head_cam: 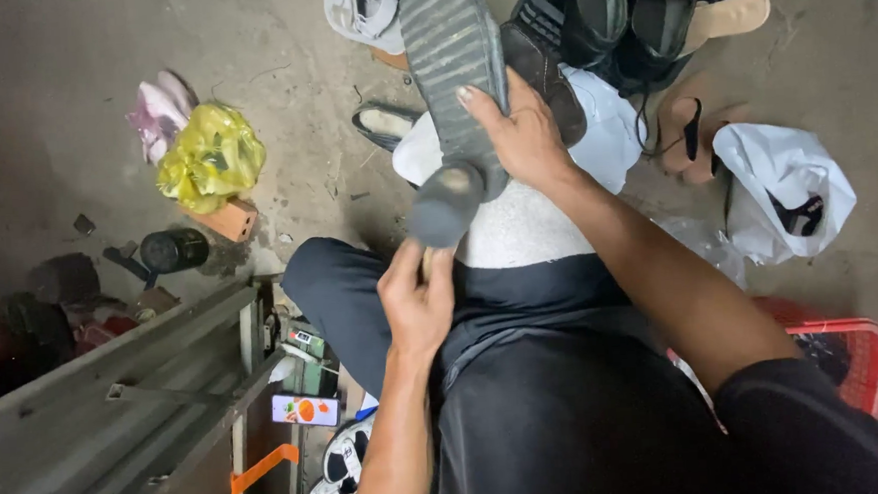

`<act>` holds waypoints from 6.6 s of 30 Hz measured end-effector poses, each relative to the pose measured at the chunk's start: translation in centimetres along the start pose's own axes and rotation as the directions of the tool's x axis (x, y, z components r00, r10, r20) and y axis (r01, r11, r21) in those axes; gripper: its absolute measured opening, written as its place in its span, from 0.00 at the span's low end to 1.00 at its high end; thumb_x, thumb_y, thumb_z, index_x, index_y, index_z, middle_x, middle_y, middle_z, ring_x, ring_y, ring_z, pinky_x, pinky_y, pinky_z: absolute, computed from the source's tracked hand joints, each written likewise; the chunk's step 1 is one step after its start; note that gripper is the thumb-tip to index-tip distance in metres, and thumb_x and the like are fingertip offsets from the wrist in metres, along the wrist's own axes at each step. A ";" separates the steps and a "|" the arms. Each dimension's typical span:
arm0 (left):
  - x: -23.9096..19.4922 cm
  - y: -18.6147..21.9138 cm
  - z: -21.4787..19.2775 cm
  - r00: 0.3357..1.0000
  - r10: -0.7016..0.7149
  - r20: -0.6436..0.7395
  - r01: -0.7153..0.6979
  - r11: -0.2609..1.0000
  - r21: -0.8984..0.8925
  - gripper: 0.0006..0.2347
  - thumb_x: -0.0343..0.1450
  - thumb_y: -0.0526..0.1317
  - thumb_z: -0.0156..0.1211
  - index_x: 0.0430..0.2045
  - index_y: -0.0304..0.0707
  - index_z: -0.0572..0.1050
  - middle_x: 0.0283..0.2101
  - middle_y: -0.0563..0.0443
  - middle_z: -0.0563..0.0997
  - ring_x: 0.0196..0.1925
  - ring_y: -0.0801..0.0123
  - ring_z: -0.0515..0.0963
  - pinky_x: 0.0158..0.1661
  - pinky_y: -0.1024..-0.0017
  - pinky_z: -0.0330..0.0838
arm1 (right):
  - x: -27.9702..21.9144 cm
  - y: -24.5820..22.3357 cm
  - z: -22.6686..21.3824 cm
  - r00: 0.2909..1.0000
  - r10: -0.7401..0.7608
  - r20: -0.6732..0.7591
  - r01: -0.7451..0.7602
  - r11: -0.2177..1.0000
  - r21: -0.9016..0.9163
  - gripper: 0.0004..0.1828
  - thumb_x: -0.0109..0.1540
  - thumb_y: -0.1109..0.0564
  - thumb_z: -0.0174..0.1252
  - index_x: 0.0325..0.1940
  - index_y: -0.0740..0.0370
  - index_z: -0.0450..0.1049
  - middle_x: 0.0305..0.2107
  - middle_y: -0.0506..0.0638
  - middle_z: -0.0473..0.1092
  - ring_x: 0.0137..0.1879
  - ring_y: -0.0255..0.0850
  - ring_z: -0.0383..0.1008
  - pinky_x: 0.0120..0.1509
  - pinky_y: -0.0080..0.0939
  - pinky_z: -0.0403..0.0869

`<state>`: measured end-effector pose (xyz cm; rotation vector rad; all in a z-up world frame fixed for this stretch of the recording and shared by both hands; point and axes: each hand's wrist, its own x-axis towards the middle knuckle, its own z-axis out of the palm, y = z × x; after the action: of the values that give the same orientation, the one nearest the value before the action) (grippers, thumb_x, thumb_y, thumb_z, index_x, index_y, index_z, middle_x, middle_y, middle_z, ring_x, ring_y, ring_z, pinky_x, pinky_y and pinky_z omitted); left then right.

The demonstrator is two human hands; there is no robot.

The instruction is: The person hammers the sole of a black shoe placed on a white cloth, then uses a yellow brush to clean the shoe's surface. The person briefly picks up a phone from the floor before resuming the brushing of the shoe.

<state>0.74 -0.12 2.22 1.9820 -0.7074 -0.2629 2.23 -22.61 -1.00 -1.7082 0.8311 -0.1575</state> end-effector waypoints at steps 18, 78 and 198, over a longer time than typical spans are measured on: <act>0.3 0.3 0.0 0.992 -0.079 0.100 0.079 0.997 0.002 0.16 0.78 0.47 0.52 0.22 0.42 0.59 0.21 0.56 0.52 0.28 0.75 0.51 0.28 0.66 0.52 | 4.9 -2.5 -0.2 0.985 -0.019 0.169 -0.013 0.982 0.187 0.21 0.56 0.42 0.69 0.51 0.47 0.79 0.47 0.42 0.80 0.51 0.31 0.81 0.55 0.34 0.79; 0.8 -0.1 -1.3 0.935 -0.264 -0.236 0.231 0.960 -0.158 0.19 0.75 0.40 0.54 0.16 0.45 0.51 0.22 0.62 0.53 0.28 0.79 0.55 0.28 0.70 0.53 | 0.6 -3.7 -3.0 0.961 -0.118 0.250 0.111 0.993 0.044 0.27 0.61 0.43 0.61 0.62 0.54 0.70 0.51 0.46 0.75 0.57 0.37 0.74 0.63 0.36 0.69; -2.5 -7.7 1.9 0.979 -0.040 -0.202 0.029 0.998 -0.060 0.08 0.74 0.34 0.59 0.22 0.37 0.78 0.19 0.45 0.78 0.23 0.60 0.78 0.32 0.66 0.75 | -2.1 0.3 -6.9 0.954 -0.155 0.257 0.037 0.911 0.411 0.41 0.71 0.50 0.55 0.77 0.76 0.43 0.71 0.70 0.52 0.77 0.54 0.52 0.81 0.57 0.56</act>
<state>0.69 2.68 -5.60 1.9356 -0.5290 -0.0975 -3.01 -26.86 1.62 -1.3401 0.4593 -0.1353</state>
